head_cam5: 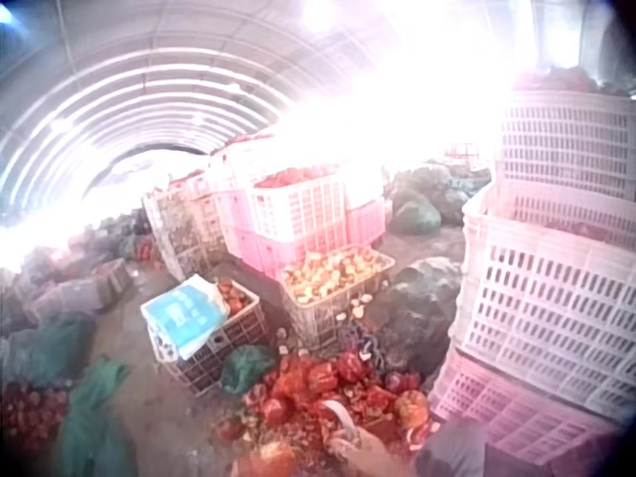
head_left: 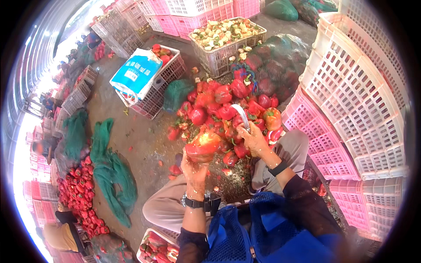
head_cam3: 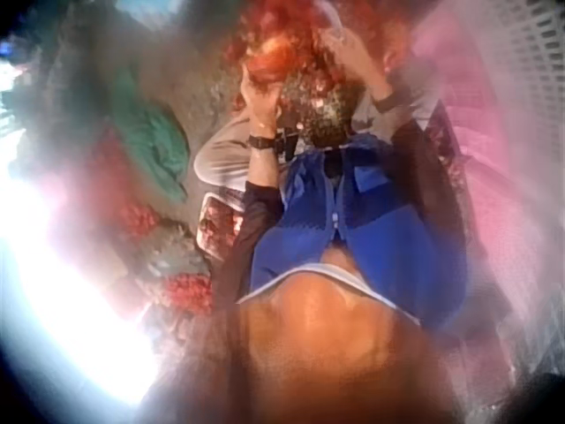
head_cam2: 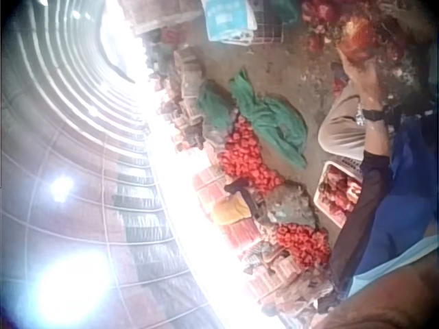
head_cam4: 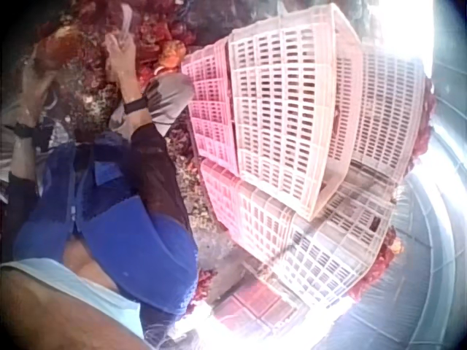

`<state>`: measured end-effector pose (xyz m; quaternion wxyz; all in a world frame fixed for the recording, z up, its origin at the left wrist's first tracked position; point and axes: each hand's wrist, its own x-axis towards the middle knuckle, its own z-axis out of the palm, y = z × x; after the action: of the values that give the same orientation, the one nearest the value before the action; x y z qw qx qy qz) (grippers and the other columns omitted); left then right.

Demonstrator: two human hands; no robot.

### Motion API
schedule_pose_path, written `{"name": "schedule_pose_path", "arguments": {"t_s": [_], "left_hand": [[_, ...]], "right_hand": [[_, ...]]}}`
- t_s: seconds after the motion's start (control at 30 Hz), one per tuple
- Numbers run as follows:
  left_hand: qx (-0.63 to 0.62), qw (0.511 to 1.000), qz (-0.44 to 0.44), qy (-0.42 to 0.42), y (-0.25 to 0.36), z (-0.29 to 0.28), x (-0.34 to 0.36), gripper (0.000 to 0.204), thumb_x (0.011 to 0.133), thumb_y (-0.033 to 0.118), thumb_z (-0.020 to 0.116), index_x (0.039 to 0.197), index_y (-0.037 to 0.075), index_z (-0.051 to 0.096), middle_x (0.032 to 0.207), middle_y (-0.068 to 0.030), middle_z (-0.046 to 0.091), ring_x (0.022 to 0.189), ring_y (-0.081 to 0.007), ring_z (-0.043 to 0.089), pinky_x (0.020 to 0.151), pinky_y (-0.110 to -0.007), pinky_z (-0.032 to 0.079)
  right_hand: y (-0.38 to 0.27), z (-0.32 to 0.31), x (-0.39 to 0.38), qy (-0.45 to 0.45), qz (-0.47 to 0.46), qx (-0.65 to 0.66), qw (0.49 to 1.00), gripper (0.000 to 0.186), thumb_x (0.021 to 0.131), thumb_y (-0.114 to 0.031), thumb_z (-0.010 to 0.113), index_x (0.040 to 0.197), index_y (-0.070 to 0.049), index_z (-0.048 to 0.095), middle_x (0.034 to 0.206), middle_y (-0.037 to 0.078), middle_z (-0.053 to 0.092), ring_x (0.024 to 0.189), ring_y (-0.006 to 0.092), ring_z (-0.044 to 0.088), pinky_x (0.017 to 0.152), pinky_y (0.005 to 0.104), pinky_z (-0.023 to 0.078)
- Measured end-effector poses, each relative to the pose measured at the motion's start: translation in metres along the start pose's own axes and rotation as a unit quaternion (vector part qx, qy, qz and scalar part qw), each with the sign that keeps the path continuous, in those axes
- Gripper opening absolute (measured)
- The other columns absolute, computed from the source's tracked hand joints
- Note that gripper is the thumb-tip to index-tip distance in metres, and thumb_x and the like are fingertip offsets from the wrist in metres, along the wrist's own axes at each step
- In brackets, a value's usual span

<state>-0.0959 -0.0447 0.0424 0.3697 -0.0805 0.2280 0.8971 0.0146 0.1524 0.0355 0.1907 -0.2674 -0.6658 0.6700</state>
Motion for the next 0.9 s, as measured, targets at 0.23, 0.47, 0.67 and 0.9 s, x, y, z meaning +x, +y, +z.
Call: {"name": "schedule_pose_path", "arguments": {"t_s": [0.23, 0.47, 0.67, 0.9], "left_hand": [[-0.231, 0.956, -0.182, -0.003, -0.022, -0.033, 0.014, 0.029, 0.089, 0.022, 0.047, 0.107, 0.001, 0.054, 0.102, -0.0136, 0.061, 0.085, -0.0255, 0.063, 0.076, -0.04, 0.053], [-0.118, 0.975, -0.187, 0.01, -0.032, -0.023, 0.015, 0.033, 0.091, 0.025, 0.043, 0.106, -0.002, 0.053, 0.099, -0.0134, 0.062, 0.078, -0.025, 0.063, 0.07, -0.037, 0.055], [0.008, 0.983, -0.176, -0.055, -0.029, -0.031, 0.036, 0.034, 0.092, 0.029, 0.041, 0.104, -0.001, 0.052, 0.099, -0.0148, 0.06, 0.089, -0.0289, 0.06, 0.071, -0.041, 0.054], [0.064, 0.981, -0.173, -0.054, -0.029, -0.048, 0.055, 0.034, 0.091, 0.03, 0.047, 0.103, -0.001, 0.053, 0.099, -0.0163, 0.06, 0.087, -0.0296, 0.061, 0.073, -0.041, 0.053]], "right_hand": [[-0.042, 0.019, -0.012, -0.198, 0.069, 0.205, 0.956, 0.06, 0.076, -0.012, 0.069, 0.128, -0.008, 0.039, 0.07, -0.002, 0.052, 0.049, 0.0042, 0.045, 0.044, 0.018, 0.036], [-0.045, 0.011, -0.009, -0.272, 0.095, 0.138, 0.948, 0.052, 0.078, -0.013, 0.067, 0.125, -0.008, 0.045, 0.064, -0.003, 0.05, 0.047, 0.0032, 0.042, 0.043, 0.0186, 0.033], [-0.054, 0.02, -0.018, -0.277, -0.059, -0.064, 0.957, 0.037, 0.078, -0.018, 0.065, 0.11, -0.004, 0.054, 0.067, -0.001, 0.051, 0.054, 0.0086, 0.048, 0.049, 0.0249, 0.038], [-0.033, 0.022, -0.021, -0.228, -0.17, -0.163, 0.945, 0.032, 0.079, -0.02, 0.066, 0.102, 0.001, 0.057, 0.06, 0.008, 0.054, 0.051, 0.0124, 0.051, 0.048, 0.0303, 0.039]]}}
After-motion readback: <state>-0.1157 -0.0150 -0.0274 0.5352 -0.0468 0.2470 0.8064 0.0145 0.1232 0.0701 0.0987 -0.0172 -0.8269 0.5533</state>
